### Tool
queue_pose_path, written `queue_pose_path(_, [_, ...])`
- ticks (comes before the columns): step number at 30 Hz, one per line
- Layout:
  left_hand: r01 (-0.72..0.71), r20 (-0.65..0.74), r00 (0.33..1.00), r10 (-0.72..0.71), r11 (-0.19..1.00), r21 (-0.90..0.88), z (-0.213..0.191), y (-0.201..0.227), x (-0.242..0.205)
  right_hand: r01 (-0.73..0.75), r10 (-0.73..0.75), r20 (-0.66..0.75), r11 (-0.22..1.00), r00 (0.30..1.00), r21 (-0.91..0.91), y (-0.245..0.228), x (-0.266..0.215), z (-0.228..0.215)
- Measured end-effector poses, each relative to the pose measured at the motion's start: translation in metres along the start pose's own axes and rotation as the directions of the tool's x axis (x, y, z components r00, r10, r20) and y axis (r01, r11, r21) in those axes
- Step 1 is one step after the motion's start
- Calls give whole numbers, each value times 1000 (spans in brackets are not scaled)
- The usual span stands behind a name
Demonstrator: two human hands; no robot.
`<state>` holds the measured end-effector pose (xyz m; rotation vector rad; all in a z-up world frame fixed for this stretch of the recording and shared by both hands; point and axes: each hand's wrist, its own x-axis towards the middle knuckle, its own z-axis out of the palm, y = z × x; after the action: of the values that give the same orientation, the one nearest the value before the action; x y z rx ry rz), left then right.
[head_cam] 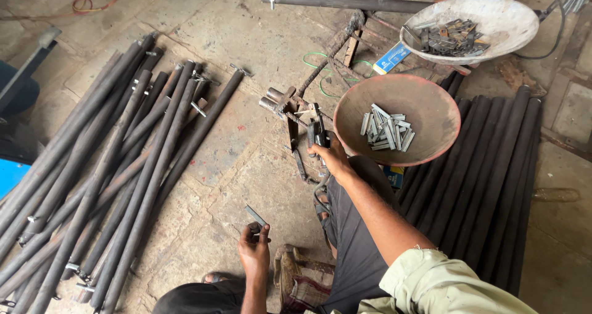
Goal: The person welds small metal brackets onto long pipes. The person positions a bracket against a pipe, secures it using a handheld welding clamp, and applies the weld before reaching into a container to pick up the next bracket.
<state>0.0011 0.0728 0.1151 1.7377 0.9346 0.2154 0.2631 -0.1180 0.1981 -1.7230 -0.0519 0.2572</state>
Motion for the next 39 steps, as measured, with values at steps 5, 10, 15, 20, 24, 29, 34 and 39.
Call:
queue_pose_path(5, [-113,-3,993,115,973,-200,5,-8,5,-98,97,9,995,995,19,-2,-1,0])
queue_pose_path(10, [-83,-3,997,83,991,-106,3,-1,0,-111,111,14,994,994,24,2,1,0])
queue_pose_path(15, [-89,0,996,90,983,-161,2,7,-3,-110,110,-7,991,994,-71,14,7,0])
queue_pose_path(20, [-92,5,996,94,985,-148,1,9,-5,-104,104,4,992,995,-78,7,4,0])
queue_pose_path(24, [-75,16,997,78,988,-135,1,6,-4,-170,171,18,985,985,-39,-1,1,0])
queue_pose_path(29, [-104,15,994,108,981,-165,2,2,-2,-124,125,9,991,992,-51,2,2,1])
queue_pose_path(34, [-117,8,993,119,982,-147,3,0,-2,-160,161,-6,980,987,-118,6,3,1])
queue_pose_path(39, [-126,4,992,128,981,-146,3,1,-3,-80,80,-9,994,997,-71,14,6,3])
